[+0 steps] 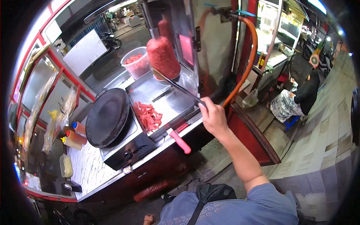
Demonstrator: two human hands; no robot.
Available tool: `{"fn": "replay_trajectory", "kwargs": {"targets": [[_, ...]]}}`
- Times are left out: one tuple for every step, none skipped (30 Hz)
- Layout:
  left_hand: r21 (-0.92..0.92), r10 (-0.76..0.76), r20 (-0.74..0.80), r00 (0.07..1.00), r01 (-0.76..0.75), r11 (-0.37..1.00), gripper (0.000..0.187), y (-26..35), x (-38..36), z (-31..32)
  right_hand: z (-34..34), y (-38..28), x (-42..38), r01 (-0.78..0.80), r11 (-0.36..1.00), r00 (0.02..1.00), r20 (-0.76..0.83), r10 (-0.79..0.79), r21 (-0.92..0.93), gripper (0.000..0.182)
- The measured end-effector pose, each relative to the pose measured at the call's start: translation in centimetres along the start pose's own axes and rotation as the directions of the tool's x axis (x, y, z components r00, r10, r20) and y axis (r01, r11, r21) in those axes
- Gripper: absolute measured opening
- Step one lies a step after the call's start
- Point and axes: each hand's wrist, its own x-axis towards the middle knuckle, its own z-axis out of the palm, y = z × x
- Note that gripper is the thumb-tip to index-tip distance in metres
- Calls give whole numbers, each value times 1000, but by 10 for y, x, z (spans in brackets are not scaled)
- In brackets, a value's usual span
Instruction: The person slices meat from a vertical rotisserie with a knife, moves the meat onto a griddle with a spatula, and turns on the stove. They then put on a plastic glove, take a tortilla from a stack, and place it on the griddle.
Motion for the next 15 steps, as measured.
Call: {"fn": "replay_trajectory", "kwargs": {"targets": [[-32, 30, -24, 999, -30, 999, 33, 13, 4, -6, 9, 5, 4, -5, 1000, 1000, -6, 5, -23, 13], [-31, 69, -116, 991, -73, 997, 24, 13, 31, -8, 20, 4, 8, -14, 999, 1000, -12, 14, -46, 14], [-22, 108, -206, 972, -115, 993, 16, 12, 56, -9, 30, 4, 14, -52, 997, 999, 10, 53, -51, 16], [-4, 112, -205, 972, -116, 993, 16, 24, 53, -16, 41, 2, 21, -90, 994, 995, 33, 92, -54, 18], [-71, 126, -201, 971, -143, 987, 14, 47, 49, -22, 53, 0, 28, -107, 993, 993, 48, 110, -57, 18], [-138, 141, -200, 970, -171, 976, 13, 66, 45, -27, 64, -1, 35, -123, 991, 990, 63, 127, -59, 19], [-122, 147, -202, 968, -174, 977, 13, 79, 37, -30, 78, 0, 42, -145, 987, 985, 84, 150, -71, 19], [-60, 165, -224, 961, -182, 981, 14, 90, 29, -31, 90, 1, 47, -164, 983, 979, 105, 172, -82, 19], [-1, 184, -245, 952, -190, 982, 15, 99, 22, -33, 95, -1, 50, -150, 986, 984, 87, 155, -68, 18], [5, 189, -250, 950, -194, 981, 15, 105, 18, -33, 99, -3, 54, -131, 990, 988, 71, 134, -54, 18], [6, 193, -228, 955, -197, 980, 15, 100, 18, -31, 103, -3, 57, -124, 991, 989, 74, 127, -49, 18], [5, 196, -205, 959, -199, 980, 16, 93, 18, -30, 104, -1, 57, -125, 991, 989, 69, 128, -46, 18], [-56, 160, -209, 965, -175, 983, 15, 67, 39, -24, 103, -1, 57, -126, 991, 989, 74, 130, -52, 18], [83, 202, -232, 952, -188, 979, 16, 74, 15, -22, 103, -1, 57, -126, 990, 988, 81, 130, -59, 19], [97, 148, -218, 965, -129, 987, 17, 51, 28, -18, 101, 0, 55, -122, 991, 989, 78, 126, -59, 19]]}}
